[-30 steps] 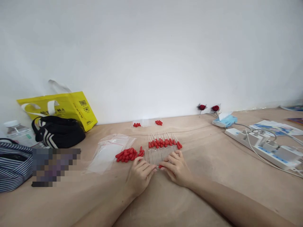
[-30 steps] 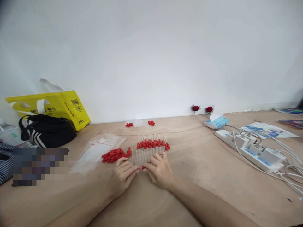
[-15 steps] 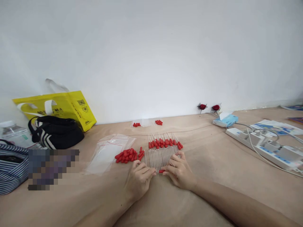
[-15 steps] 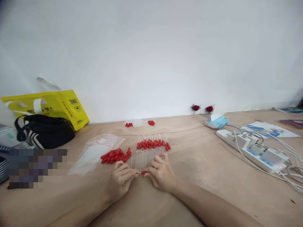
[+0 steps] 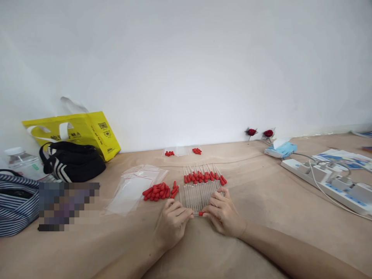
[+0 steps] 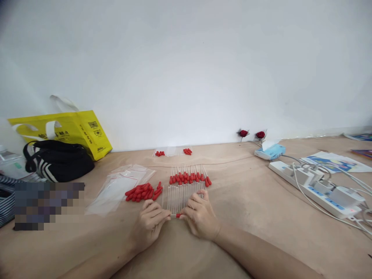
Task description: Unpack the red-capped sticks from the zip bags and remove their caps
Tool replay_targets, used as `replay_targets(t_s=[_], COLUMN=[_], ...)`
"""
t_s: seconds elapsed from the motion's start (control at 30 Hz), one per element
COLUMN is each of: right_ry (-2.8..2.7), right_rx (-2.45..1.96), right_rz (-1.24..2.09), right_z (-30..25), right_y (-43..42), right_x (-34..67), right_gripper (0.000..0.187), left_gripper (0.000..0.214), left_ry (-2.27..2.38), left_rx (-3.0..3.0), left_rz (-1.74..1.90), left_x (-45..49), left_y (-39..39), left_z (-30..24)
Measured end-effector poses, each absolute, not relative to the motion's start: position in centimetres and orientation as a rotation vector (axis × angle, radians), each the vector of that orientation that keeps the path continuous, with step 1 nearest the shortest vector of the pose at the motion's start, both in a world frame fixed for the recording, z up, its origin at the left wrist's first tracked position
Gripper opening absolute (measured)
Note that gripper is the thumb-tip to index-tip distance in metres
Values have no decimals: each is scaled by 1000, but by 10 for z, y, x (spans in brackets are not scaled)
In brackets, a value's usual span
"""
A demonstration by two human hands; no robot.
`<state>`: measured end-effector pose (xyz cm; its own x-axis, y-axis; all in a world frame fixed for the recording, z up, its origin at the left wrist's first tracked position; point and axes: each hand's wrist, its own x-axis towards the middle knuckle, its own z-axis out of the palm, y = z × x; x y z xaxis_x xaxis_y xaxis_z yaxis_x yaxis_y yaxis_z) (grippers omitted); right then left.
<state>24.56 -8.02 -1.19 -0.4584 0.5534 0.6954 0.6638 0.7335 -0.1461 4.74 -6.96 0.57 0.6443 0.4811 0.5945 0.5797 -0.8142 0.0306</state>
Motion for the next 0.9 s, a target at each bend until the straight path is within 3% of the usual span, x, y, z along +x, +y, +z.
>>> replay_targets(t_s=[0.13,0.43,0.7,0.9], right_ry=[-2135,-1866,-1706,-1692], right_rx=[-913,-1114,-1137,-1187], right_rz=[-147,-39,-25,-36], right_z=[-12,-11,-9,-9], right_y=[-81,-68,-59,-59], right_x=[251,277,286,289], right_gripper=[21,14,10,8], left_gripper=[19,23,16,16], left_ry=[-908,-1640,-2056,-2085], left_rx=[-2702,-2657,-2644,-2551], left_rz=[-946,-1175,-619,-490], left_x=[40,25,49,67], left_y=[-65,-41,-8,3], left_z=[4,12,48,44])
